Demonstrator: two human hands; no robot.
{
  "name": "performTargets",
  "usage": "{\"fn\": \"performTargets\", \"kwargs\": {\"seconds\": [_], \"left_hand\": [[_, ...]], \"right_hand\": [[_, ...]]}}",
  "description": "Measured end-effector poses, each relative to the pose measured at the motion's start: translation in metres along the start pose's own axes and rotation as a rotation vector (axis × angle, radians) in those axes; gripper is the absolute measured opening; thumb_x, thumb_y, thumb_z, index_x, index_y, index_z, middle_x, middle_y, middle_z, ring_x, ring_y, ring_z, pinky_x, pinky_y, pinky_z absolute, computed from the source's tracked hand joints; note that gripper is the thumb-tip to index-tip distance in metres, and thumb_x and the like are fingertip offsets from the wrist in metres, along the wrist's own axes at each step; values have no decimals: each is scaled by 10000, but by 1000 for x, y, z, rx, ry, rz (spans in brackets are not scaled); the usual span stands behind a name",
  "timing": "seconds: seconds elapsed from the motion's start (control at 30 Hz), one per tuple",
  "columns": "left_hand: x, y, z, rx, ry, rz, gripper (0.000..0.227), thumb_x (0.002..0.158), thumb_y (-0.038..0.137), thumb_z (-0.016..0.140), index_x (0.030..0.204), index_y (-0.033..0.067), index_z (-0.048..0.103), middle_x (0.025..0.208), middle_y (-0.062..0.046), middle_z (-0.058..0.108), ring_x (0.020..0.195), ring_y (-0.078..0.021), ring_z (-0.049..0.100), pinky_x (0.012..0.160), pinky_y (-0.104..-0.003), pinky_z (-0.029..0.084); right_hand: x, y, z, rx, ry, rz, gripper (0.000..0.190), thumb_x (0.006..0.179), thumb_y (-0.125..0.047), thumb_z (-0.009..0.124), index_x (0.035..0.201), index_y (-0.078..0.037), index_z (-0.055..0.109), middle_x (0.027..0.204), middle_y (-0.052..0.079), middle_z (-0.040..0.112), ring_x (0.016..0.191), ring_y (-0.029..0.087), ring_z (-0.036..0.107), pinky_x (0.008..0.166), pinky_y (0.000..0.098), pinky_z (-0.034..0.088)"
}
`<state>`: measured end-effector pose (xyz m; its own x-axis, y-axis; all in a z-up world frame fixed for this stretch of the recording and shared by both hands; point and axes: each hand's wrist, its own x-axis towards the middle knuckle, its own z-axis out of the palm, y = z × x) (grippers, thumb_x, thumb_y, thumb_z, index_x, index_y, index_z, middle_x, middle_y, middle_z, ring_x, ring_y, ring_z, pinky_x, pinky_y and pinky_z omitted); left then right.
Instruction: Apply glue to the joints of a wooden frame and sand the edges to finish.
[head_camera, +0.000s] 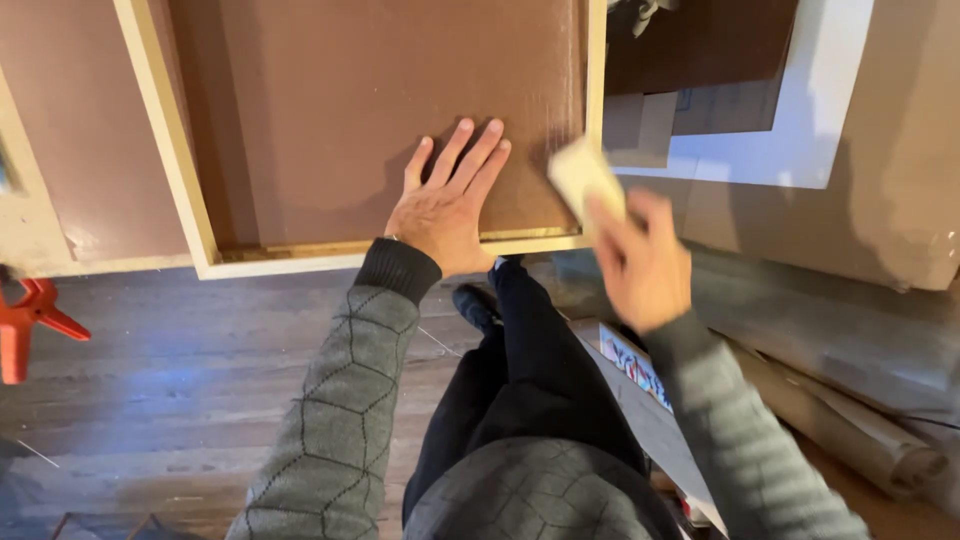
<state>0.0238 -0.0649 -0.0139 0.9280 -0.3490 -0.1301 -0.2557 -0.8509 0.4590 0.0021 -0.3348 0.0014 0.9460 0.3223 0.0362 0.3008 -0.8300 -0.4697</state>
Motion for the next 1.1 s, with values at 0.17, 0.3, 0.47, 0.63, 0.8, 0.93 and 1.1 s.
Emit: {"fn": "performTargets", "kwargs": {"seconds": [0.17, 0.3, 0.47, 0.63, 0.8, 0.93, 1.1], "left_hand": [[-8, 0, 5, -16, 11, 19, 1190, 576, 493, 850, 1572, 82, 345, 1685, -45, 221, 1560, -289, 171, 1239, -603, 150], [-6, 1, 5, -20, 28, 4, 1197, 571, 499, 854, 1568, 83, 340, 1680, -48, 219, 1553, -289, 172, 1232, -604, 145], [-9, 5, 3, -16, -19, -15, 1195, 567, 472, 856, 1574, 100, 333, 1688, -41, 214, 1560, -279, 166, 1235, -598, 145], [-5, 2, 4, -19, -20, -15, 1194, 562, 457, 859, 1572, 103, 329, 1681, -41, 211, 1555, -282, 162, 1229, -603, 146], [-11, 4, 4, -17, -1, -4, 1189, 576, 469, 858, 1577, 100, 332, 1690, -38, 214, 1564, -283, 171, 1241, -600, 152], [-3, 2, 1, -12, -13, -6, 1196, 571, 490, 857, 1568, 95, 328, 1678, -43, 210, 1550, -285, 173, 1228, -604, 150], [-6, 2, 3, -6, -12, -11, 1197, 565, 477, 852, 1572, 100, 327, 1683, -39, 212, 1553, -281, 179, 1234, -597, 150]], "right_hand": [[-24, -9, 4, -1, 87, 20, 477, 965, -77, 755, 1411, -225, 670, 1341, 143, 554, 947, 356, 674, 759, 448, 567], [-29, -9, 2, -5, 21, 29, 464, 891, -115, 771, 1334, -228, 694, 1300, 152, 550, 871, 340, 675, 689, 430, 569], [14, -14, 4, 30, 73, 64, 406, 1041, -128, 760, 1429, -212, 675, 1364, 130, 552, 943, 317, 685, 738, 429, 567], [-45, -10, 12, -29, 61, 76, 435, 881, -122, 741, 1303, -222, 714, 1278, 160, 549, 910, 360, 675, 703, 438, 575], [11, -6, 12, 7, 130, 51, 405, 1028, -101, 729, 1413, -208, 669, 1395, 158, 539, 1034, 357, 688, 807, 441, 586], [-34, -14, 13, -4, 65, 125, 456, 894, -114, 721, 1337, -218, 698, 1318, 183, 542, 915, 362, 698, 709, 435, 578], [15, -11, 7, 31, 99, 105, 418, 1001, -95, 711, 1402, -211, 681, 1377, 162, 541, 938, 354, 691, 769, 435, 578]]}}
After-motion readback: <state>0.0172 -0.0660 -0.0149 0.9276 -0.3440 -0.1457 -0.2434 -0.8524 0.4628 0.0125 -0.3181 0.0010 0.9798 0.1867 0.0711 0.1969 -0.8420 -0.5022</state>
